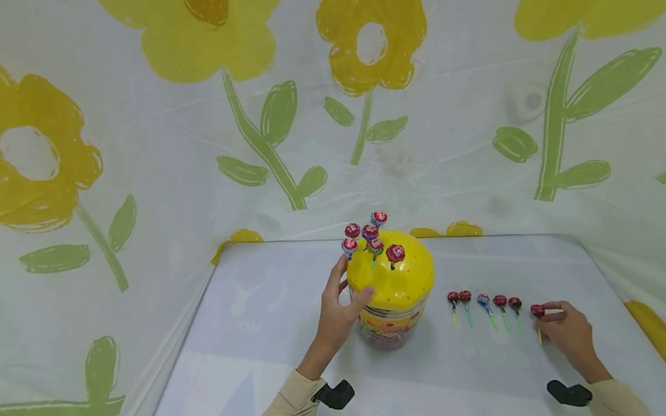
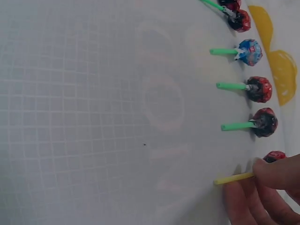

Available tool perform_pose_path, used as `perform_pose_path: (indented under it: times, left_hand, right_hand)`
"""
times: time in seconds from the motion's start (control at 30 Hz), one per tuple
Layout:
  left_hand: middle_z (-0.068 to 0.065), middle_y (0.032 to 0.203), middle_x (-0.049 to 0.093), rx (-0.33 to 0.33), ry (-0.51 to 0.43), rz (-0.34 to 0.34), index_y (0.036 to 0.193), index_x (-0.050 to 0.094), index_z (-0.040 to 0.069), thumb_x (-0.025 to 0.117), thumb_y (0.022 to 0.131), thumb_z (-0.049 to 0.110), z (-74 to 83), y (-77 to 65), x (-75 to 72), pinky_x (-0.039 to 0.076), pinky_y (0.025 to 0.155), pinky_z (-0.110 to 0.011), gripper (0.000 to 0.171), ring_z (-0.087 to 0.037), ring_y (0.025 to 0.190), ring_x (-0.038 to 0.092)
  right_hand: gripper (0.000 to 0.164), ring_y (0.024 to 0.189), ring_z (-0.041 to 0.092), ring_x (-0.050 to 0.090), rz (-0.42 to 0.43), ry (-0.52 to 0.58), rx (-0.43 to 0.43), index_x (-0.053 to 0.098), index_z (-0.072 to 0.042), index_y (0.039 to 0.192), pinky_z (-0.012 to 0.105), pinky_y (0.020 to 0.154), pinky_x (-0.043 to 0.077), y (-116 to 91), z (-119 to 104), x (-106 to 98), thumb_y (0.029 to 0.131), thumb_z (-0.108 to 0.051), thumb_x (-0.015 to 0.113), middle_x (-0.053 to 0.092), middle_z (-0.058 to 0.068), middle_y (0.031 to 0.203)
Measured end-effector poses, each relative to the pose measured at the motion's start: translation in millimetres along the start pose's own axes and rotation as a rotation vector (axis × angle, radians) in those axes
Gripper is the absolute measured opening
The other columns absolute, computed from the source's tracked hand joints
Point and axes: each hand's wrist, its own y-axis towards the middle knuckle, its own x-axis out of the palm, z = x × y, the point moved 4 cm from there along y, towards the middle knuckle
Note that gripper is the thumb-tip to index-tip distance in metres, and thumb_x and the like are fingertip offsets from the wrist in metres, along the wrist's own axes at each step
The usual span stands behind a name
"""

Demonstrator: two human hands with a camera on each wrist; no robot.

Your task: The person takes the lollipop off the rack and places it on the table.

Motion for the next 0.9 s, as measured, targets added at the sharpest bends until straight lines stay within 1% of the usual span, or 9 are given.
perform_pose_path:
  times: [0.17, 0.27, 0.37, 0.5, 0.6, 0.63, 0.77, 0.83, 0.9]
  left_hand:
    - [0.0, 0.152, 0.03, 0.002, -0.002, -0.002, 0.149, 0.026, 0.012, 0.061, 0.089, 0.036, 0.6, -0.2, 0.7, 0.032, 0.107, -0.047, 0.074, -0.019, 0.137, 0.029]
    - [0.0, 0.152, 0.03, 0.002, -0.006, -0.002, 0.149, 0.025, 0.013, 0.062, 0.089, 0.036, 0.8, -0.4, 1.2, 0.031, 0.107, -0.048, 0.074, -0.018, 0.137, 0.029]
    - [0.0, 0.152, 0.029, 0.003, -0.009, -0.005, 0.149, 0.025, 0.013, 0.062, 0.089, 0.035, 1.6, -0.5, 1.5, 0.031, 0.107, -0.049, 0.074, -0.019, 0.138, 0.028]
    - [0.001, 0.152, 0.029, -0.007, -0.003, 0.002, 0.149, 0.025, 0.013, 0.062, 0.088, 0.036, 2.4, -0.6, 0.9, 0.031, 0.108, -0.047, 0.075, -0.018, 0.137, 0.028]
    - [0.001, 0.152, 0.03, -0.014, 0.007, 0.011, 0.149, 0.025, 0.013, 0.062, 0.088, 0.037, 2.5, -1.0, 0.0, 0.032, 0.107, -0.046, 0.076, -0.018, 0.137, 0.029]
    - [0.0, 0.152, 0.03, -0.014, 0.01, 0.011, 0.149, 0.025, 0.013, 0.062, 0.088, 0.038, 2.2, -1.1, -0.2, 0.032, 0.107, -0.047, 0.076, -0.018, 0.137, 0.029]
    - [0.0, 0.151, 0.03, -0.013, 0.02, 0.009, 0.149, 0.025, 0.013, 0.061, 0.088, 0.039, 1.5, -1.3, -0.2, 0.032, 0.107, -0.048, 0.076, -0.019, 0.137, 0.03]
    - [-0.001, 0.152, 0.03, -0.008, 0.019, 0.006, 0.149, 0.025, 0.013, 0.061, 0.088, 0.039, 1.5, -1.2, 0.0, 0.032, 0.107, -0.049, 0.076, -0.019, 0.137, 0.03]
    - [0.0, 0.152, 0.03, -0.006, 0.016, 0.003, 0.149, 0.025, 0.013, 0.061, 0.088, 0.039, 1.6, -1.1, 0.2, 0.032, 0.107, -0.049, 0.075, -0.02, 0.137, 0.03]
  right_hand:
    - [0.045, 0.066, 0.024, 0.06, -0.01, -0.029, 0.019, 0.043, 0.011, 0.119, 0.023, 0.046, 0.046, 0, 1, 1, 0.082, -0.003, 0.065, 0.057, 0.034, 0.098]
    - [0.045, 0.07, 0.029, 0.059, -0.019, -0.056, 0.006, 0.044, 0.012, 0.118, 0.025, 0.047, 0.045, 0, -3, -3, 0.082, -0.005, 0.064, 0.057, 0.033, 0.098]
    - [0.044, 0.079, 0.037, 0.057, -0.011, -0.095, -0.03, 0.045, 0.012, 0.118, 0.03, 0.05, 0.046, 2, -9, -8, 0.082, -0.006, 0.064, 0.055, 0.033, 0.098]
    - [0.039, 0.078, 0.033, 0.058, -0.013, -0.119, -0.125, 0.048, 0.008, 0.117, 0.037, 0.05, 0.05, 6, -18, -12, 0.085, -0.011, 0.062, 0.057, 0.029, 0.098]
    - [0.039, 0.079, 0.032, 0.059, -0.063, -0.105, -0.189, 0.05, 0.007, 0.117, 0.038, 0.054, 0.052, 3, -34, -15, 0.087, -0.016, 0.062, 0.058, 0.028, 0.1]
    - [0.04, 0.081, 0.033, 0.06, -0.079, -0.098, -0.202, 0.05, 0.007, 0.117, 0.038, 0.056, 0.053, 2, -42, -17, 0.088, -0.016, 0.063, 0.058, 0.028, 0.101]
    - [0.041, 0.087, 0.035, 0.06, -0.119, -0.074, -0.266, 0.051, 0.008, 0.118, 0.03, 0.06, 0.052, -10, -74, -23, 0.091, -0.022, 0.062, 0.058, 0.028, 0.104]
    - [0.04, 0.087, 0.031, 0.06, -0.118, -0.062, -0.307, 0.052, 0.006, 0.118, 0.026, 0.059, 0.053, -14, -89, -25, 0.092, -0.024, 0.061, 0.059, 0.026, 0.105]
    - [0.039, 0.086, 0.021, 0.06, -0.119, -0.039, -0.353, 0.053, 0.004, 0.118, 0.025, 0.06, 0.053, -19, -102, -28, 0.093, -0.024, 0.06, 0.06, 0.024, 0.106]
